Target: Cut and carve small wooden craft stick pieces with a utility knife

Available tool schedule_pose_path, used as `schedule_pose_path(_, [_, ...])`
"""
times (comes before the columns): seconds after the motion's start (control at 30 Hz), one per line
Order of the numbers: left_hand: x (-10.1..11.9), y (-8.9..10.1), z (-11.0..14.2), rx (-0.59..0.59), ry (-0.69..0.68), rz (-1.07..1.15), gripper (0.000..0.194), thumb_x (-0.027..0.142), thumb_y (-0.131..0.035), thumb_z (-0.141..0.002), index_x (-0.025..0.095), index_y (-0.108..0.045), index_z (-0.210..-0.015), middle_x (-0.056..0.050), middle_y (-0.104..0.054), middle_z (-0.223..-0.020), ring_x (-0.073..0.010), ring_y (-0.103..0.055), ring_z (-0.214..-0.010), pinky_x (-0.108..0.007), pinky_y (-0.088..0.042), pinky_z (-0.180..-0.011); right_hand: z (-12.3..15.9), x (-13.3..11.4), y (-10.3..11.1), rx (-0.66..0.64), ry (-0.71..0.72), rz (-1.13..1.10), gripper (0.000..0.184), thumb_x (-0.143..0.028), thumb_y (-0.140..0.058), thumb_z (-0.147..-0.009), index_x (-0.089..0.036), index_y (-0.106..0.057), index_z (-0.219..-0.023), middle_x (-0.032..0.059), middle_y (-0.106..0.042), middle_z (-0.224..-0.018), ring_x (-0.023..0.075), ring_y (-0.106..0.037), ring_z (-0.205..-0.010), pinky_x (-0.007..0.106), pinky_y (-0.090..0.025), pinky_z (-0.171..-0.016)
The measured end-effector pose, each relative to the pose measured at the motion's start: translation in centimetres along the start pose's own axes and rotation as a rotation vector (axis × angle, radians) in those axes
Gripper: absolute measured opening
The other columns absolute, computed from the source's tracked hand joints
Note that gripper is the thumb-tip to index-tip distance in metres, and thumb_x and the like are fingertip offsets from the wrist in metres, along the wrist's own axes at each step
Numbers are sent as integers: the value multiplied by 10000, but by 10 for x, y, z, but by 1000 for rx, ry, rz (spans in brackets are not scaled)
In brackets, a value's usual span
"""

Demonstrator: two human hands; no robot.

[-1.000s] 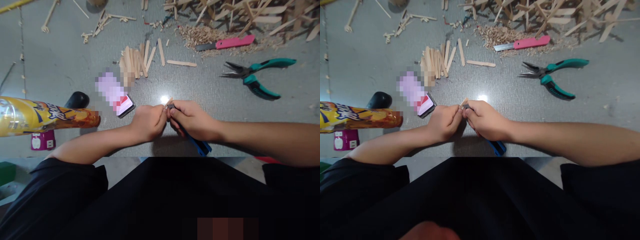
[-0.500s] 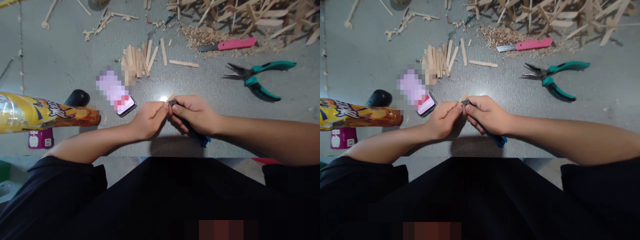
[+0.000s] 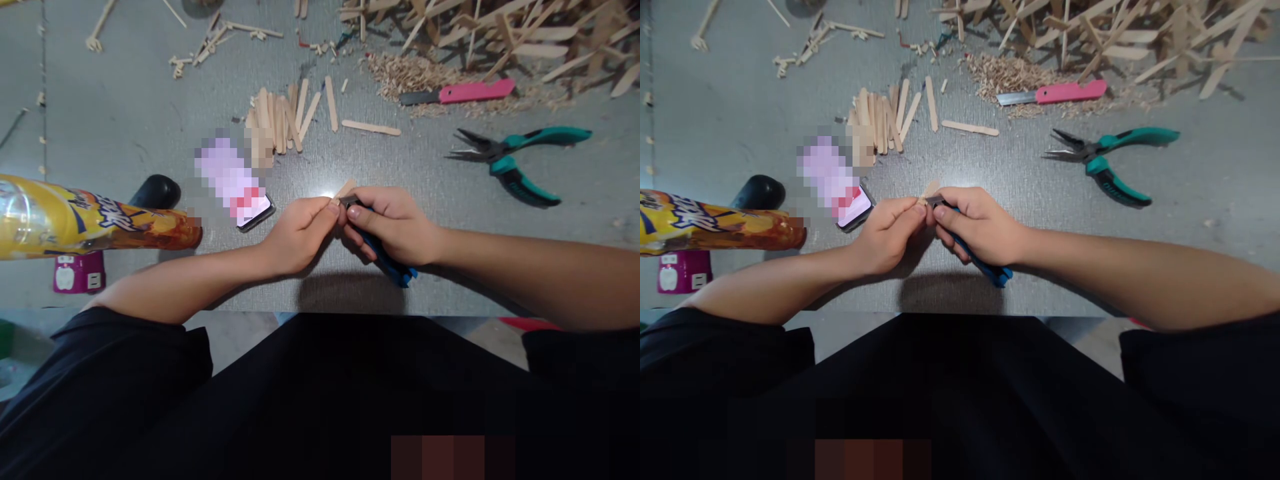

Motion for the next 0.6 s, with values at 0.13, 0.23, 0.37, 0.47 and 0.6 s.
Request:
schedule_pose_path(0.13, [2,9,4,85,-61,-220,576,662,-465,-1222,272,-583,-816,-7,-645,-663,-198,-647,-668,-405,-503,-666,1,1,0,32,-28,53,250,-330,-633,-1199,-243,-591,-969,-74,-613,-653,114,-548,-452,280,-453,-466])
schedule_pose_path(0.23, [4,10,5,104,-88,-334,557,586,-428,-1243,266,-573,-810,-11,-655,-690,-182,-606,-645,-398,-457,-654,2,1,0,45,-41,61,254,-314,-619,-1200,-247,-582,-958,-71,-615,-647,118,-556,-460,286,-446,-474])
schedule_pose_path(0.37, [5,11,6,122,-89,-417,507,500,-432,-1239,254,-567,-817,-8,-667,-698,-168,-605,-634,-368,-421,-641,3,2,1,65,-58,83,256,-270,-580,-1203,-247,-581,-948,-66,-617,-650,119,-558,-466,291,-435,-480])
schedule_pose_path(0.47, [5,11,7,127,-77,-464,489,466,-426,-1232,246,-571,-820,-8,-672,-695,-160,-607,-629,-351,-409,-638,4,1,1,79,-79,124,295,-205,-519,-1207,-248,-577,-921,-60,-612,-627,127,-563,-474,292,-428,-490])
schedule_pose_path(0.6, [4,10,7,120,-49,-604,544,515,-357,-1231,247,-581,-814,-45,-696,-716,-182,-618,-643,-363,-433,-658,4,-2,-1,117,-135,184,384,-123,-465,-1207,-256,-550,-857,-67,-579,-578,126,-553,-454,285,-429,-493])
Point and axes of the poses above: each hand's wrist, its own z-axis away from the middle knuckle, its own y-axis out of the back of the hand, x = y × z, the point moved 9 cm from there along -z, towards the middle knuckle
